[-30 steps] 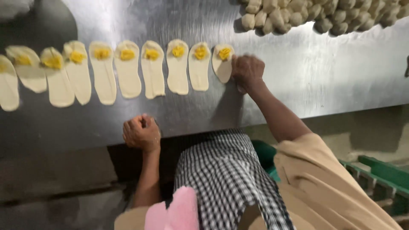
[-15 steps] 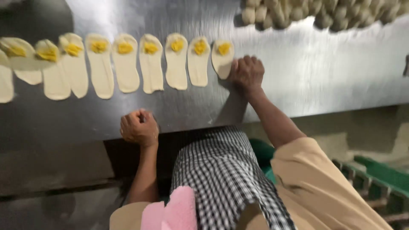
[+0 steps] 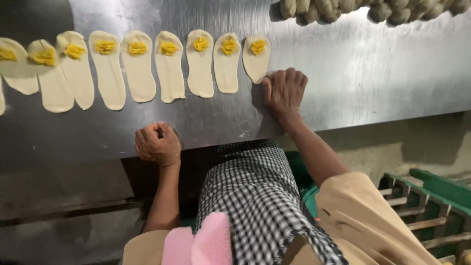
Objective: Placing filling onto flat dough portions and rolling them into cylindrical shapes on a stainless steel table.
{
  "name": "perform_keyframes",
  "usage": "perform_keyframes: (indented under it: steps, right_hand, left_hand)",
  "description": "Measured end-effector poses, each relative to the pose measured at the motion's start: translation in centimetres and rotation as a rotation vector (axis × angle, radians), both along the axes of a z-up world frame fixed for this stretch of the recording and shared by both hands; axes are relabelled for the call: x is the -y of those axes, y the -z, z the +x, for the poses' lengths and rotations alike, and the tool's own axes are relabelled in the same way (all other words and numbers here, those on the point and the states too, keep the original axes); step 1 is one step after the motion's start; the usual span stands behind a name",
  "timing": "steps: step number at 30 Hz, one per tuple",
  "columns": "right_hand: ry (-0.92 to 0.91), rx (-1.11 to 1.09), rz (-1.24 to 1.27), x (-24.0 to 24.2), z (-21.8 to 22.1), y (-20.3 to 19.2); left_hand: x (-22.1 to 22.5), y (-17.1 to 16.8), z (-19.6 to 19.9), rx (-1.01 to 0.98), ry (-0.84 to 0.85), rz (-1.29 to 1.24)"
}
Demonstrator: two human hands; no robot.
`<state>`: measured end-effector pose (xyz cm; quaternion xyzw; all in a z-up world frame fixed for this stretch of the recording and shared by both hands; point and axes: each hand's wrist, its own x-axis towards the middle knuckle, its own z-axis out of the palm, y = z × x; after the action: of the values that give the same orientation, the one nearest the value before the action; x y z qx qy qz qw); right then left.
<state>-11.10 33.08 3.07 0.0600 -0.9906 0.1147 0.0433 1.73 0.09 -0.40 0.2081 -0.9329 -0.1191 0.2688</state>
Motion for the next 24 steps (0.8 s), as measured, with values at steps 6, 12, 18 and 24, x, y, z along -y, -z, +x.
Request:
perform_keyframes:
  steps: [6, 12, 18, 24]
  right_hand:
    - [-0.207, 0.065, 0.048, -1.7, 13.1, 1.9]
    - [-0.217, -0.076, -0.007, -2.6, 11.7, 4.9]
    - [-0.002, -0.215, -0.084, -1.8, -8.8, 1.3]
    - [-0.153, -0.168, 0.017, -2.0, 1.3, 4.7]
  left_hand:
    - [0.1, -0.4, -0.2, -0.004, 0.022, -0.014]
    - [-0.1, -0.5, -0.6, -0.03, 0.007, -0.029]
    - [0.1, -0.3, -0.1, -0.049, 0.047, -0.036]
    - [0.2, 0.9, -0.4, -0.097, 0.053, -0.04]
